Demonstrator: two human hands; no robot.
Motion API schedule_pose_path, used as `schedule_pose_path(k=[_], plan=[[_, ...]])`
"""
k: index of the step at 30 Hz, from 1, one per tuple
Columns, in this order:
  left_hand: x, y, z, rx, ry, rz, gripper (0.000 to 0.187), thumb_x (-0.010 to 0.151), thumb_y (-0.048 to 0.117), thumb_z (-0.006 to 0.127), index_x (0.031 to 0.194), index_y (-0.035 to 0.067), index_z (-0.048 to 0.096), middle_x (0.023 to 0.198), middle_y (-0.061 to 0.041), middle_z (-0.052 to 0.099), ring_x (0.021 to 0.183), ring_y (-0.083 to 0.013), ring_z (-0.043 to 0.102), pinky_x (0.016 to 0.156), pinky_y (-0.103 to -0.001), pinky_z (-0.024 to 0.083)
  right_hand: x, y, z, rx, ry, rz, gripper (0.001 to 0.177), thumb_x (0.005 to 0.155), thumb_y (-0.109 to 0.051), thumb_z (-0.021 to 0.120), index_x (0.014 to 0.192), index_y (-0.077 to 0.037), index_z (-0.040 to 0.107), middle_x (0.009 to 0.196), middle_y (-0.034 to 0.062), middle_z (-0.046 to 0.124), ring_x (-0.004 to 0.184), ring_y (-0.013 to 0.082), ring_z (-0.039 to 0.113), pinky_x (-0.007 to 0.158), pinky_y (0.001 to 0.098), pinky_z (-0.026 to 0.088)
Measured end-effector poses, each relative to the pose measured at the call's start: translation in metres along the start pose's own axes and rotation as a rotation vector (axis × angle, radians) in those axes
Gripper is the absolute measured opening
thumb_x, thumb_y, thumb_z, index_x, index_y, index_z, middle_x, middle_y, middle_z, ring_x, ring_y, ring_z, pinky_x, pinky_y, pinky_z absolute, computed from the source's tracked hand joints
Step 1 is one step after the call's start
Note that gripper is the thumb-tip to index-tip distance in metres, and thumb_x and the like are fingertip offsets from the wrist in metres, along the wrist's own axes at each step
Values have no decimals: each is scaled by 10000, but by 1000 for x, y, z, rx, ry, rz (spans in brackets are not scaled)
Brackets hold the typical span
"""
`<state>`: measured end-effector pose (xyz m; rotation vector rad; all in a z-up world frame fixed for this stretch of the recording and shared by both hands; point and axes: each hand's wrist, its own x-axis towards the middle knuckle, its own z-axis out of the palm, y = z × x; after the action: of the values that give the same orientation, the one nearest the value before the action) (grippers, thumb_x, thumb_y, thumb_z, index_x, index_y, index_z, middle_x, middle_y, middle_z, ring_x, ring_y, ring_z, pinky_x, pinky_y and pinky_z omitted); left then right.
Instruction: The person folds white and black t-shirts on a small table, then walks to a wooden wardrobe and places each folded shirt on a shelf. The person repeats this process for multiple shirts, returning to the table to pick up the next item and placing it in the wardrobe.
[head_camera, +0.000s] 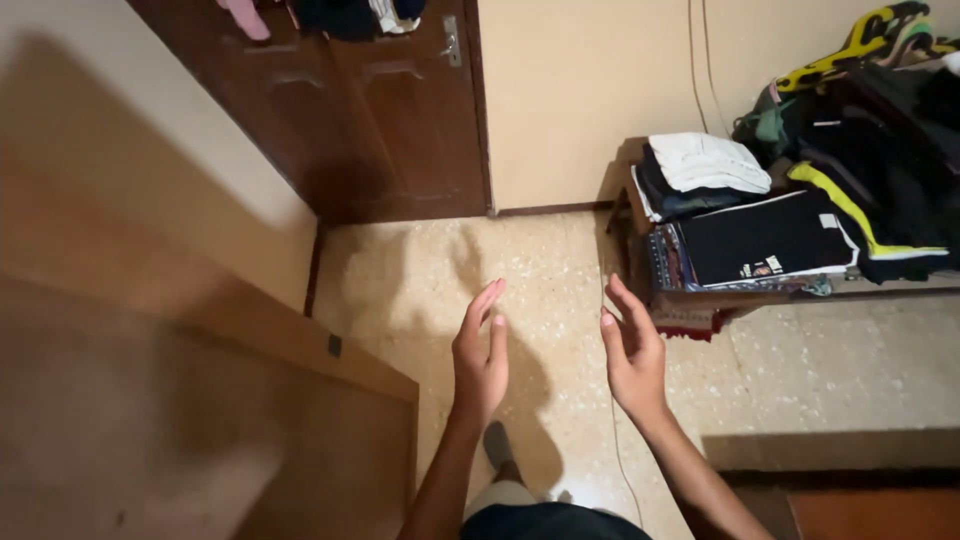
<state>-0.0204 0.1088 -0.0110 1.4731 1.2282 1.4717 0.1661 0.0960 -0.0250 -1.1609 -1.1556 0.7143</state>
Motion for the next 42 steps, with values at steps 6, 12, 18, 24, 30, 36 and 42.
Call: schedule_pose_path(k=[6, 12, 18, 24, 30, 36, 42], plan=[[72, -15, -9, -11, -40, 40, 448, 981, -27, 491, 1424, 21, 540, 1380, -188, 639, 1331, -346, 561, 1070, -446, 456, 49, 9, 36, -16, 87, 10, 417, 1000, 61, 529, 1416, 54, 520, 1486, 223, 544, 1392, 341, 488, 1070, 482, 481], [129, -38, -2, -59, -72, 69, 455, 978, -31, 493, 1431, -2, 527, 1377, -209, 637, 1331, -351, 562, 1084, -438, 449, 90, 19, 55, -64, 159, 37, 429, 991, 52, 543, 1420, 40, 533, 1486, 210, 549, 1398, 344, 482, 1079, 481, 477], [177, -62, 17, -81, -79, 66, 491, 975, -42, 489, 1465, -32, 467, 1396, -214, 625, 1339, -365, 552, 1084, -448, 442, 141, 38, 58, -108, 178, -10, 422, 988, 54, 551, 1409, 57, 528, 1483, 247, 537, 1400, 366, 471, 1110, 500, 443], [235, -86, 51, -83, -80, 89, 499, 982, -36, 487, 1480, -38, 446, 1400, -211, 621, 1348, -353, 542, 1080, -443, 445, 207, 70, 50, -82, 169, -50, 415, 993, 64, 538, 1408, 68, 525, 1487, 252, 529, 1399, 361, 467, 1101, 495, 445], [287, -92, 86, -89, -99, 132, 503, 977, -39, 499, 1477, -45, 444, 1401, -218, 618, 1350, -355, 537, 1086, -444, 439, 265, 86, 45, -71, 169, -66, 418, 1001, 63, 537, 1418, 66, 512, 1490, 249, 526, 1398, 356, 467, 1084, 475, 459], [324, -106, 122, -143, -114, 143, 500, 966, -56, 493, 1465, -42, 463, 1413, -216, 610, 1357, -354, 529, 1094, -450, 430, 305, 89, 37, -118, 185, -62, 428, 992, 71, 534, 1419, 69, 518, 1475, 258, 538, 1381, 379, 479, 1061, 503, 480], [364, -104, 153, -201, -231, 140, 470, 973, -61, 478, 1443, -59, 472, 1396, -250, 608, 1344, -391, 528, 1100, -481, 423, 334, 114, 26, -125, 298, -51, 434, 986, 60, 545, 1418, 74, 517, 1480, 260, 536, 1389, 361, 480, 1055, 490, 484]])
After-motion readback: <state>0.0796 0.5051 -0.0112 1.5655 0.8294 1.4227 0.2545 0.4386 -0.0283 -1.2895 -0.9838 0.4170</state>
